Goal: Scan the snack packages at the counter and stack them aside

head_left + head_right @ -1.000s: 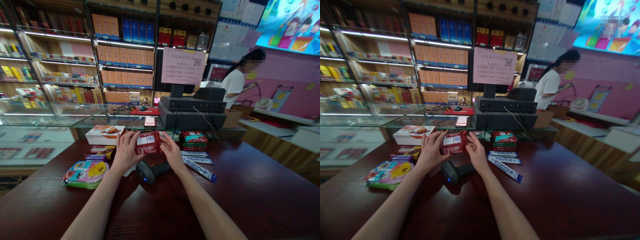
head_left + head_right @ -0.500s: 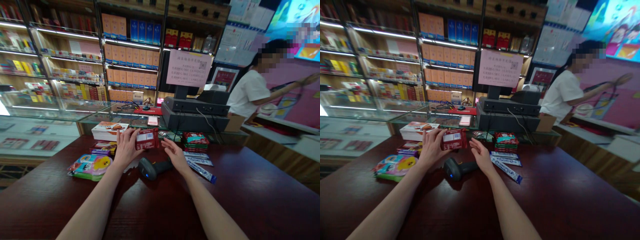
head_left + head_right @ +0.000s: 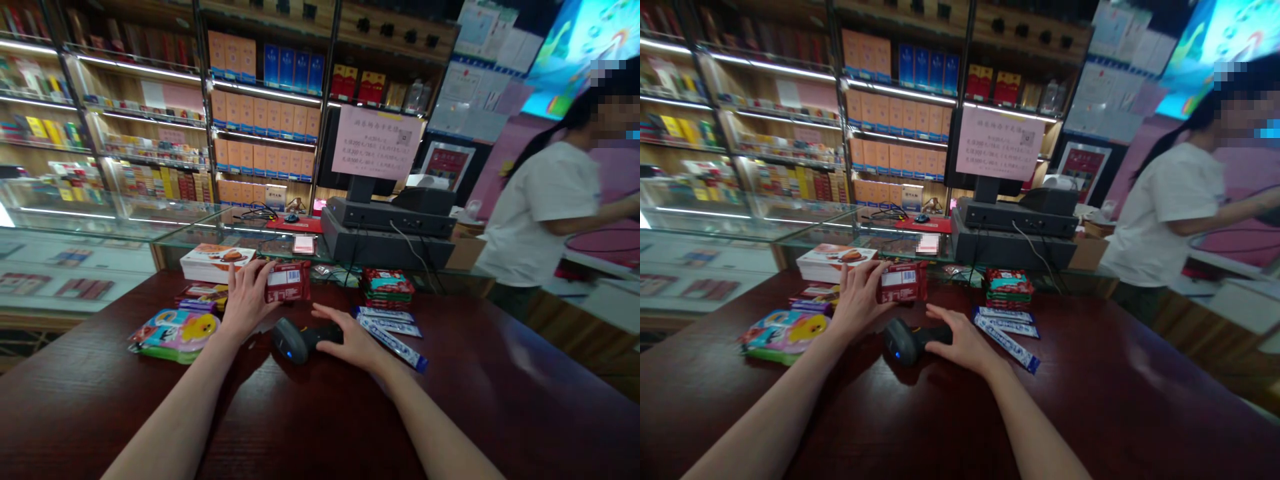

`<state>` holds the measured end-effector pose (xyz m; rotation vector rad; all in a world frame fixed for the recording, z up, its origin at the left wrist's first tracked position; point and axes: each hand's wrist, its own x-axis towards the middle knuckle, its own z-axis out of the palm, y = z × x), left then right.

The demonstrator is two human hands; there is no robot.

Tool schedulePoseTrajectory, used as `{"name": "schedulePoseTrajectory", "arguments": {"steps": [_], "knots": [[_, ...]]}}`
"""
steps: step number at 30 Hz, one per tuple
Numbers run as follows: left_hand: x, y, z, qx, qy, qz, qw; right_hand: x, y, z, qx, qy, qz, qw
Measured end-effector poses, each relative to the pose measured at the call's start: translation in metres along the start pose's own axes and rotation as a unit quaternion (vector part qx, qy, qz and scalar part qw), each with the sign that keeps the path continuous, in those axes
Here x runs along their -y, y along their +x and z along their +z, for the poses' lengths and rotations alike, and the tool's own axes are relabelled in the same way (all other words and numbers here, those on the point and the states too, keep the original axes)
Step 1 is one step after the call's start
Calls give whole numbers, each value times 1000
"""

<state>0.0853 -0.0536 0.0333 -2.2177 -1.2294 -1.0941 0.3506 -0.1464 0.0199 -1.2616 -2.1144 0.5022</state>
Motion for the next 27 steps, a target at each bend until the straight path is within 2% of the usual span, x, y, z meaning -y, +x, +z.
{"name": "schedulePoseTrajectory", "arguments": {"steps": [7,19,27], "knots": [[5,-2,4,3,5,-6,1000,-2,-1,16,26,-86,-59,994],[8,-3,6,6,10,-23,1000,5,3,22,30,-127,-64,989],[10,-3,9,8,20,-26,999,7,5,16,-45,-109,-78,990]]}}
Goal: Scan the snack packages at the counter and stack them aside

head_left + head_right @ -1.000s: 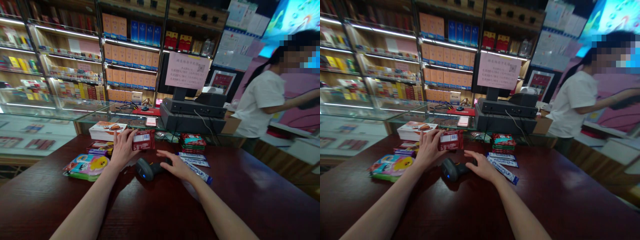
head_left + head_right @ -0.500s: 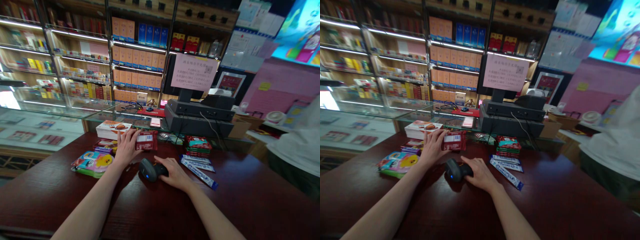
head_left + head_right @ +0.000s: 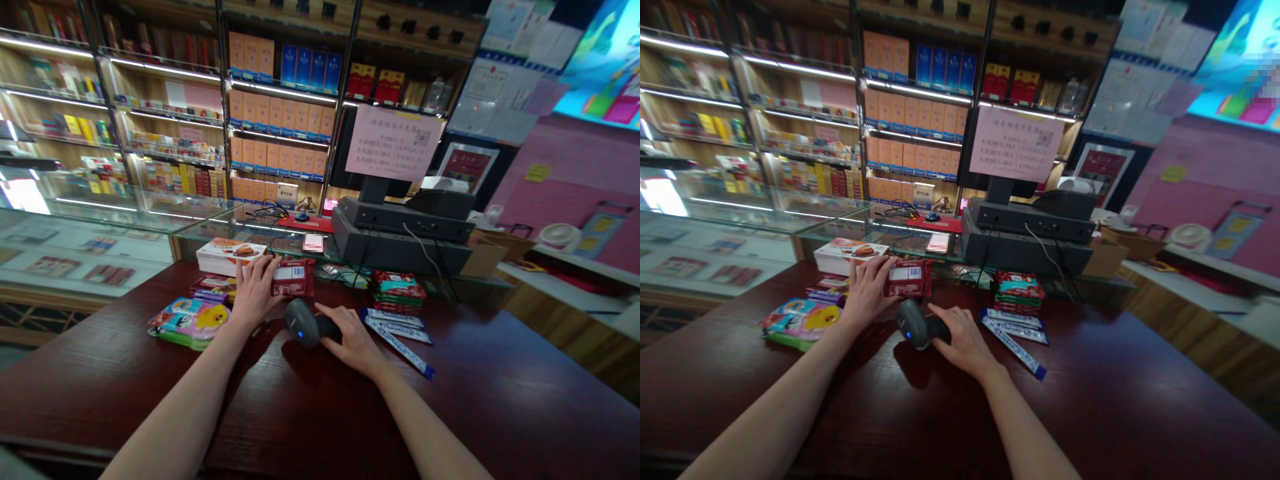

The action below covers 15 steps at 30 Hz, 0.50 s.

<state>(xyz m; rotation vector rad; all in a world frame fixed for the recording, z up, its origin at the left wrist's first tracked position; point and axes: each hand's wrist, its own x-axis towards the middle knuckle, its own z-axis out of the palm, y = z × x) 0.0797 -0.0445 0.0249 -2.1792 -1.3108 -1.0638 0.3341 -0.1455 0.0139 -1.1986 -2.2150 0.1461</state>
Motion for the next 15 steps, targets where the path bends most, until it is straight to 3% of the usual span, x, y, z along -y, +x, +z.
{"name": "schedulePoseTrajectory", "arguments": {"steps": [15], "knots": [[1,-2,3,-6,-10,-9,1000,-14,0,-10,-102,7,21,995]]}}
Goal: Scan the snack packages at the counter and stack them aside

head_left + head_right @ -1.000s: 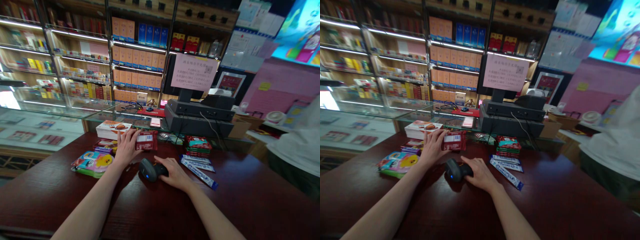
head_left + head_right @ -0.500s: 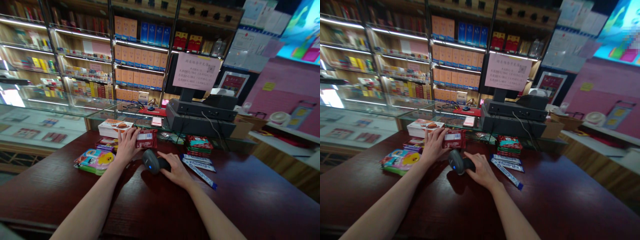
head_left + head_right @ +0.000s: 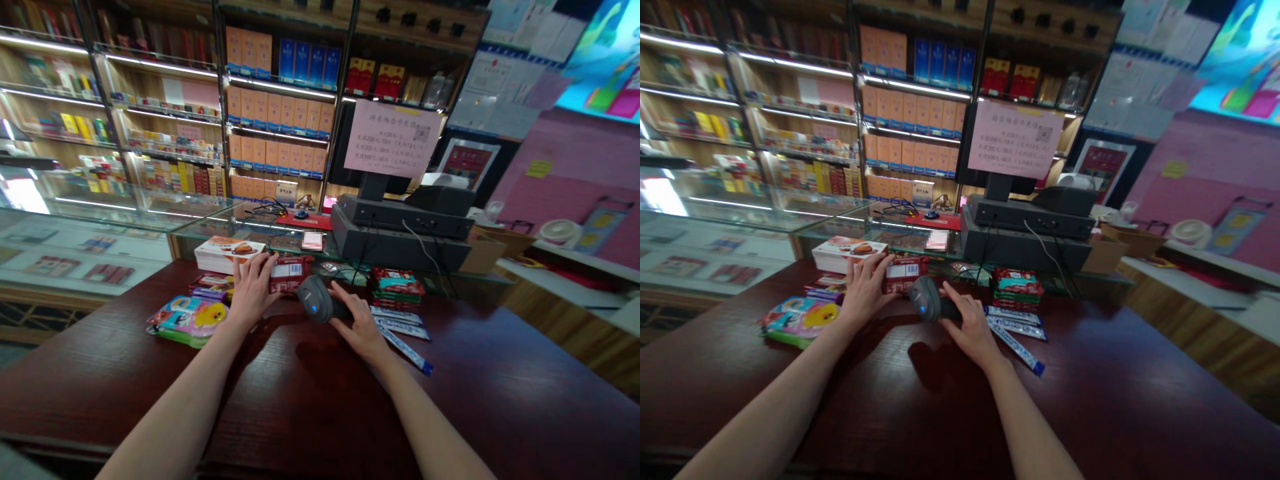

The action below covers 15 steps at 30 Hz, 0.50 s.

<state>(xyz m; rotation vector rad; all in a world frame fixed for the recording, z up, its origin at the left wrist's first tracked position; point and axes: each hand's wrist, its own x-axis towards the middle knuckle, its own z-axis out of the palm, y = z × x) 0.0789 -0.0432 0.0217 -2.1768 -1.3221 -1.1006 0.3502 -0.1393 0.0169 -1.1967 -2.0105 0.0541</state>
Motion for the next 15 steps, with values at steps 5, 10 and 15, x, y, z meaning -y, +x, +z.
{"name": "schedulePoseTrajectory", "arguments": {"steps": [5,10,15], "knots": [[0,0,-1,2,11,0,1000,-3,0,-4,-11,4,15,1000],[0,0,-2,5,14,2,1000,-5,0,-5,-4,8,17,1000],[0,0,-2,10,11,-3,1000,-5,-1,-5,-1,10,20,1000]]}}
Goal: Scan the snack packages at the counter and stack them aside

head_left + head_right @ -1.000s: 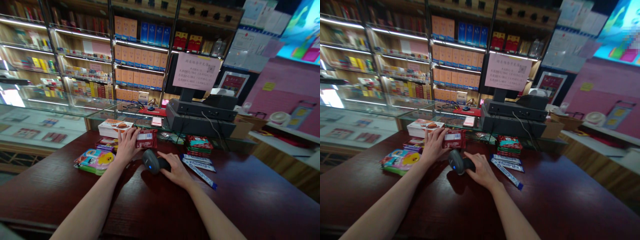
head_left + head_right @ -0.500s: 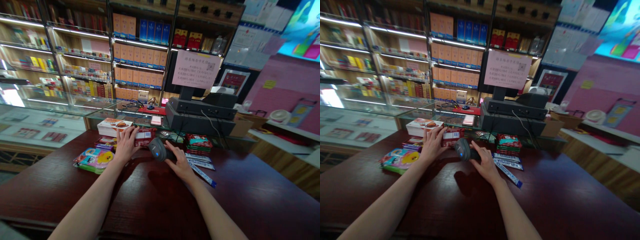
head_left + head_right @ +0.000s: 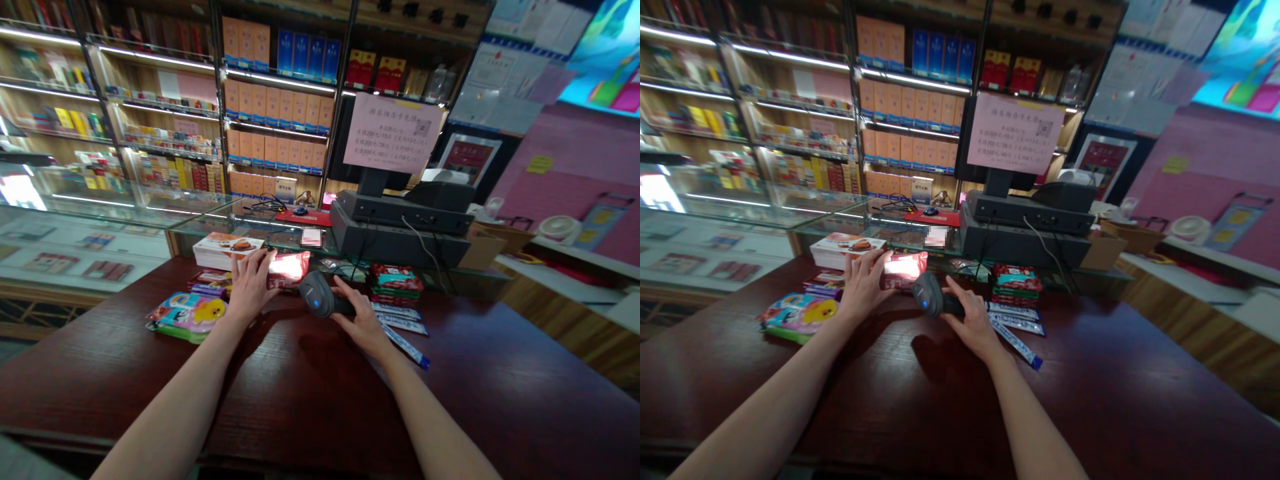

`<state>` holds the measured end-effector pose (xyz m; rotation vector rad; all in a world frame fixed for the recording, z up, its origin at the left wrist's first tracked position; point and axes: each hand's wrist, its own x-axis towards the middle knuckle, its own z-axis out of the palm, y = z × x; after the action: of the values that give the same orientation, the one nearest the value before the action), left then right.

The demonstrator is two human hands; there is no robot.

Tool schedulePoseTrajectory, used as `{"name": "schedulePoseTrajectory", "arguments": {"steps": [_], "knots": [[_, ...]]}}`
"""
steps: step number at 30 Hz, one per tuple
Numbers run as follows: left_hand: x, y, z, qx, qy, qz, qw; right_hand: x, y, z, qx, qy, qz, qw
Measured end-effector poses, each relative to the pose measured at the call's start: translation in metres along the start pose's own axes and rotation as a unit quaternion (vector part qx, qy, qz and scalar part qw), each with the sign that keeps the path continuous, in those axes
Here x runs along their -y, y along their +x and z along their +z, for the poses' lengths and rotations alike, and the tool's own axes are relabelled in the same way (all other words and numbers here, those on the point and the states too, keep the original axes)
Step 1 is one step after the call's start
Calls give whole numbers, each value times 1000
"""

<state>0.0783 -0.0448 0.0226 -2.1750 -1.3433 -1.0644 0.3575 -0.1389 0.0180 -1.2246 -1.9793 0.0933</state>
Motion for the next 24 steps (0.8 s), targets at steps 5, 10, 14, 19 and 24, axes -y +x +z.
{"name": "schedulePoseTrajectory", "arguments": {"steps": [5,10,14,19,24], "knots": [[1,0,1,-4,5,1,1000,2,1,-1,4,-2,-4,1000],[2,0,2,-4,12,2,1000,4,0,-1,9,4,-1,1000],[1,1,2,-7,10,1,1000,8,-3,0,51,8,-8,999],[0,1,1,-8,-1,7,1000,14,-8,6,128,0,-24,991],[-2,2,-1,-5,-19,12,1000,19,-11,9,179,-5,-30,983]]}}
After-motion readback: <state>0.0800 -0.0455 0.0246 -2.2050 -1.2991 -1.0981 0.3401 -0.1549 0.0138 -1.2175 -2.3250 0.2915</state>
